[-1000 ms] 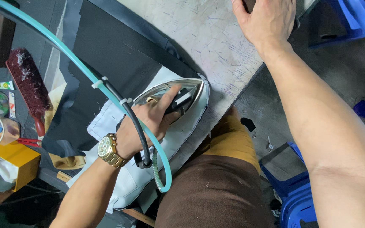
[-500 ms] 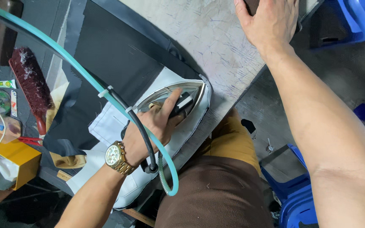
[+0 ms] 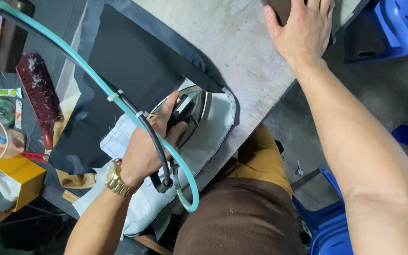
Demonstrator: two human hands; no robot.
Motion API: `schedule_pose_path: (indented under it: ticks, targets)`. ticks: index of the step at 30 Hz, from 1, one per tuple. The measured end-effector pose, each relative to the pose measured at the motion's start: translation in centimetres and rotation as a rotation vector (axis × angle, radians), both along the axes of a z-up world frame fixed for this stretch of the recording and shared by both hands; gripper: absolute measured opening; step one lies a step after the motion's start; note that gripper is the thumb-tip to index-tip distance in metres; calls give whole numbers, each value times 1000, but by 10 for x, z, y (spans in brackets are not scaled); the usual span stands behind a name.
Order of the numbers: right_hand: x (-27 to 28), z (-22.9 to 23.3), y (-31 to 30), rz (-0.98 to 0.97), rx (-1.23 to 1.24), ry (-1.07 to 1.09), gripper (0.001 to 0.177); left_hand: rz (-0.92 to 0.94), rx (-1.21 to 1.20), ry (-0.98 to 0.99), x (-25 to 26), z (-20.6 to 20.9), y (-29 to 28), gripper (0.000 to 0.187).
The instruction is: The person irons pieces of black and white fabric, uses a wooden block to press seams, and uses a needle to hand-sew edges of a dark garment on a workbench.
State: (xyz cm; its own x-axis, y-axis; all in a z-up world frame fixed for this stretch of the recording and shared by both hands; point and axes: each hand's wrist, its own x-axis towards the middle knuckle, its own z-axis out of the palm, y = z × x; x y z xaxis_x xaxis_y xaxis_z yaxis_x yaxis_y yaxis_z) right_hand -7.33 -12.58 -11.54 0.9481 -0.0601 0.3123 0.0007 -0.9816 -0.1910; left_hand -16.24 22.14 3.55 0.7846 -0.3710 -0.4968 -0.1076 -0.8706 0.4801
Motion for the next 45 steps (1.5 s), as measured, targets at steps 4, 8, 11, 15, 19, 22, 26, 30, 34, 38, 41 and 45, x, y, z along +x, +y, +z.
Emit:
schedule_pose_path:
  ticks: [4,8,11,15,19,22,26,30,34,38,41,45]
  targets:
    - [-3,11,3,11,-1,63,59,167,-296,23,7,40,4,65]
    - [-2,7,-2,33,57,14,53,455,-807,-3,33,69,-12,67]
    - [-21,18,-2,124,-10,-37,50,766,-1136,57,63,47,-39,8]
    - [-70,26,-22,182,-29,-25,52,912,-1171,173,118,27,-108,37]
    - [-106,45,-41,230,-195,194,58,1003,-1234,190,159,-18,-164,16]
    - [-106,45,-59,391,-160,203,53,1015,-1292,210,184,-53,-188,13]
    - [-102,43,-72,627,-38,289,54,844,-979,42,162,-71,-186,99]
    - [-106,39,-78,808,-6,319,52,589,-940,-549,38,-52,-177,48]
    - [-102,83,-34,1013,160,450,43,-120,-372,-391,-41,-51,-153,93]
    - [-79,120,29,1179,214,890,54,-172,-178,-208,-65,-54,-103,103]
    - [-28,130,54,1000,152,138,50,-74,-114,-347,-88,-79,-43,94]
    - [3,112,49,535,-51,92,47,-8,65,-443,-87,-97,15,80]
